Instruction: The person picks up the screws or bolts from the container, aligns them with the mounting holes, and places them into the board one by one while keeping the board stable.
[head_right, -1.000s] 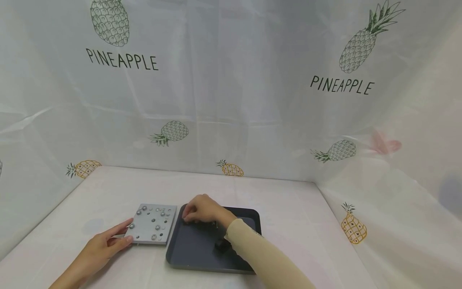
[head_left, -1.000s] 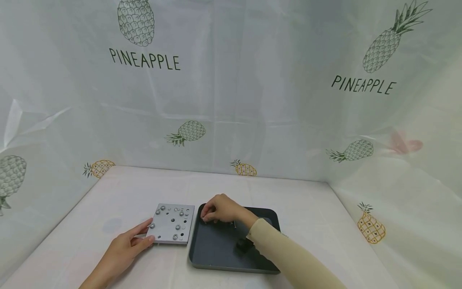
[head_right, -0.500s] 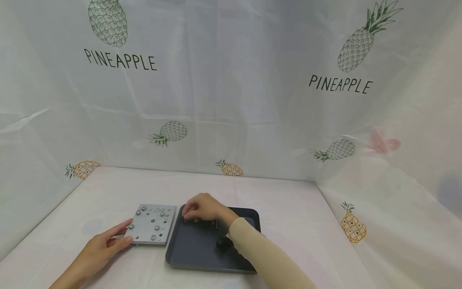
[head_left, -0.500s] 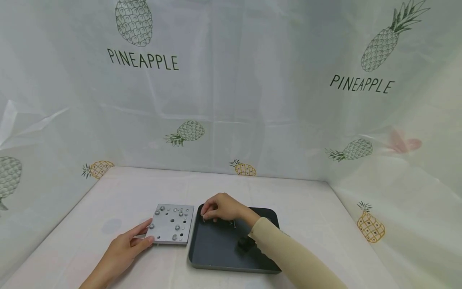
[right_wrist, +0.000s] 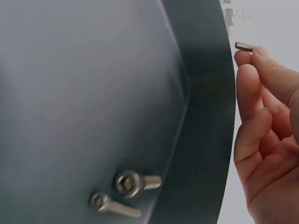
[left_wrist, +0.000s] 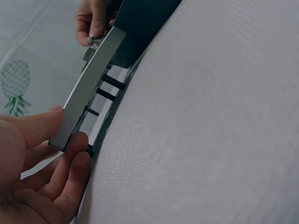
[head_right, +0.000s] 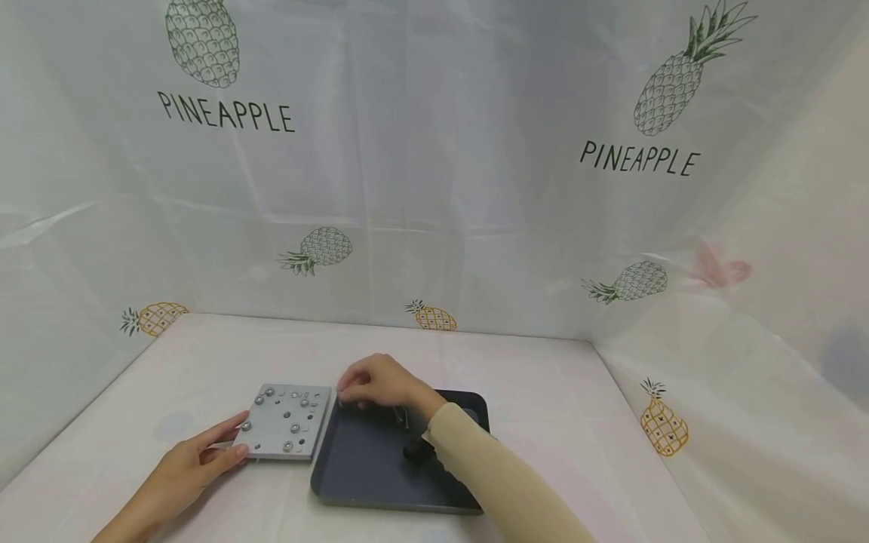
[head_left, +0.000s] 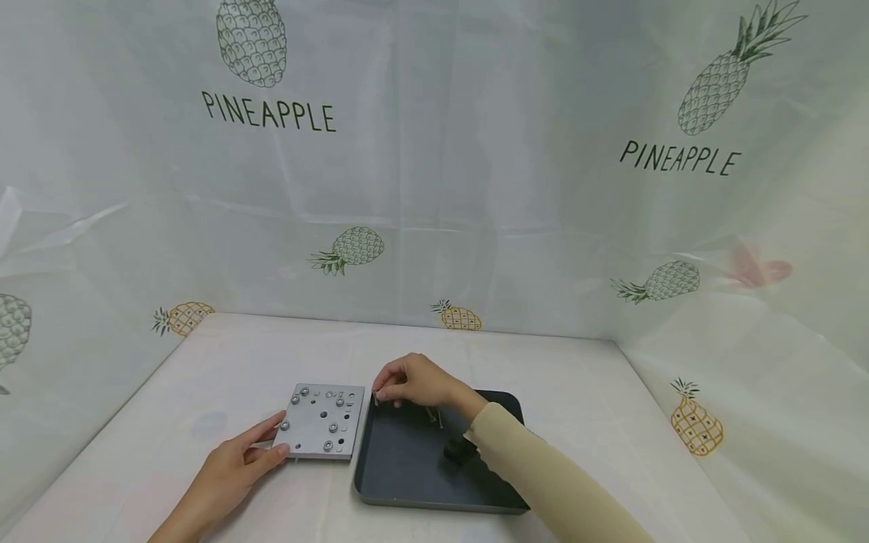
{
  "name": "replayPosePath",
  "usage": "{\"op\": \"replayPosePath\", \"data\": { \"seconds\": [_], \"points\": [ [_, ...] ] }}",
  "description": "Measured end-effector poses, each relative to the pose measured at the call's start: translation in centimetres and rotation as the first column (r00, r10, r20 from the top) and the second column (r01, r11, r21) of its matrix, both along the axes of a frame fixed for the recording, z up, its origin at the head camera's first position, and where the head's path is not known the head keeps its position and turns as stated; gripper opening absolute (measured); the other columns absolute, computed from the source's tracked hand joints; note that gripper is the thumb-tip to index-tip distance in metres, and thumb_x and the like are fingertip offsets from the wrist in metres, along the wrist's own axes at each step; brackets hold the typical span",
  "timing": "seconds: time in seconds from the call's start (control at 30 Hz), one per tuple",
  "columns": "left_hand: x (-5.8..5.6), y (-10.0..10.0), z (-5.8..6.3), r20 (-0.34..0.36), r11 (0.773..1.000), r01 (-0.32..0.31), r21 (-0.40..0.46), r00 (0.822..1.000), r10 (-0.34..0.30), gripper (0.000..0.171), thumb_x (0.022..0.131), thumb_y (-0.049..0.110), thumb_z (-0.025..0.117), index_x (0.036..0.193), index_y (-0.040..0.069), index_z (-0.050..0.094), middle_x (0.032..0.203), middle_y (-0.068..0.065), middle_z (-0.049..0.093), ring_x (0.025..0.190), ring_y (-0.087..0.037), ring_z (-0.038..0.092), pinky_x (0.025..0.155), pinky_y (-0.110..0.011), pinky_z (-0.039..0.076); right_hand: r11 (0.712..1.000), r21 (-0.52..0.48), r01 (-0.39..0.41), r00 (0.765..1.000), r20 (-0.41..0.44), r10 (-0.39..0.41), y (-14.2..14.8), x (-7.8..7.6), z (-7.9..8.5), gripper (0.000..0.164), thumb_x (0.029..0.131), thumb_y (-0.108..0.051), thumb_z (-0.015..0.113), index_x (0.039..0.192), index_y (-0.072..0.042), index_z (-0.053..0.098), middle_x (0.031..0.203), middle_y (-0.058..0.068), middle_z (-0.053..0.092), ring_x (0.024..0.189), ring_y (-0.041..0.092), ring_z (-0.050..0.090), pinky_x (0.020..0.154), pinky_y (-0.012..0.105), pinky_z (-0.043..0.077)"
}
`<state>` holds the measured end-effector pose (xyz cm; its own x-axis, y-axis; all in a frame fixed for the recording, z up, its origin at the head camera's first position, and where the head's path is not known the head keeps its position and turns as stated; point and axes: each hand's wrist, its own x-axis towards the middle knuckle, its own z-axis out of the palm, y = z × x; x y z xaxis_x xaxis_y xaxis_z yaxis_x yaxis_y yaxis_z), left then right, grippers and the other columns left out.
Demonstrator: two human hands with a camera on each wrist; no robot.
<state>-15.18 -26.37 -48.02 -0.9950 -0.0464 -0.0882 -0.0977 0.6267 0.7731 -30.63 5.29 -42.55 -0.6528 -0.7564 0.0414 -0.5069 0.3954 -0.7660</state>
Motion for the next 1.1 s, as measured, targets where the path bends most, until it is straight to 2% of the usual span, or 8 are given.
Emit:
{"op": "replayPosePath", "data": {
  "seconds": [0.13, 0.23, 0.37, 0.5, 0.7, 1.1],
  "points": [
    [0.1, 0.0, 0.1, 0.002, 1.0, -0.003, 0.004, 1.0, 0.003, 0.082, 0.097, 0.051, 0.075, 0.162, 0.012, 0.045, 0.15, -0.027, 0.057, 0.101, -0.012, 0.07, 0.107, -0.062, 0.046, 1.0, -0.025, 0.006, 1.0, 0.004, -0.006, -0.9, -0.5, 0.1, 0.007, 0.098, -0.014, 0.079, 0.105, -0.014, 0.08, 0.099, 0.016, 0.08, 0.074, 0.024, 0.073, 0.076, 0.043, 0.062],
    [0.0, 0.0, 0.1, 0.002, 1.0, -0.004, 0.003, 1.0, 0.004, 0.082, 0.097, 0.051, 0.075, 0.162, 0.012, 0.045, 0.15, -0.026, 0.058, 0.1, -0.012, 0.07, 0.107, -0.062, 0.046, 0.999, -0.042, 0.017, 1.0, 0.008, -0.016, -1.6, -1.0, 0.0, 0.008, 0.098, -0.014, 0.079, 0.106, -0.015, 0.081, 0.096, 0.011, 0.081, 0.073, 0.02, 0.073, 0.079, 0.046, 0.062],
    [0.0, 0.0, 0.0, 0.002, 1.0, -0.002, -0.003, 1.0, 0.002, 0.081, 0.097, 0.051, 0.075, 0.163, 0.012, 0.045, 0.15, -0.026, 0.058, 0.1, -0.012, 0.07, 0.107, -0.063, 0.046, 0.998, -0.058, 0.019, 0.999, 0.031, -0.018, -2.3, -1.7, -0.2, 0.008, 0.098, -0.014, 0.078, 0.106, -0.014, 0.081, 0.094, 0.0, 0.08, 0.076, 0.021, 0.074, 0.081, 0.048, 0.062],
    [0.0, 0.0, -0.1, -0.002, 1.0, -0.002, -0.004, 1.0, 0.002, 0.081, 0.098, 0.051, 0.075, 0.163, 0.012, 0.045, 0.15, -0.026, 0.058, 0.1, -0.011, 0.07, 0.107, -0.062, 0.046, 0.998, -0.063, 0.01, 0.999, 0.036, -0.008, -2.8, -2.3, -0.5, 0.01, 0.099, -0.016, 0.078, 0.108, -0.014, 0.081, 0.093, -0.006, 0.08, 0.079, 0.024, 0.076, 0.081, 0.043, 0.062],
    [0.1, 0.0, -0.1, -0.011, 1.0, -0.003, -0.009, 1.0, 0.003, 0.08, 0.098, 0.051, 0.075, 0.162, 0.013, 0.046, 0.15, -0.025, 0.059, 0.099, -0.01, 0.07, 0.107, -0.059, 0.047, 0.998, -0.056, -0.008, 1.0, 0.025, 0.009, -3.4, -3.1, -1.0, 0.01, 0.099, -0.018, 0.078, 0.108, -0.015, 0.081, 0.092, -0.007, 0.079, 0.075, 0.019, 0.073, 0.074, 0.03, 0.06],
    [0.1, -0.1, -0.1, -0.005, 1.0, -0.002, 0.011, 1.0, 0.002, 0.081, 0.097, 0.05, 0.076, 0.162, 0.013, 0.045, 0.15, -0.027, 0.058, 0.101, -0.012, 0.071, 0.107, -0.062, 0.046, 0.999, -0.038, -0.012, 1.0, -0.007, 0.012, -4.2, -2.9, -1.2, 0.007, 0.098, -0.016, 0.08, 0.104, -0.015, 0.082, 0.088, -0.005, 0.079, 0.073, 0.02, 0.07, 0.068, 0.026, 0.056]
  ]
}}
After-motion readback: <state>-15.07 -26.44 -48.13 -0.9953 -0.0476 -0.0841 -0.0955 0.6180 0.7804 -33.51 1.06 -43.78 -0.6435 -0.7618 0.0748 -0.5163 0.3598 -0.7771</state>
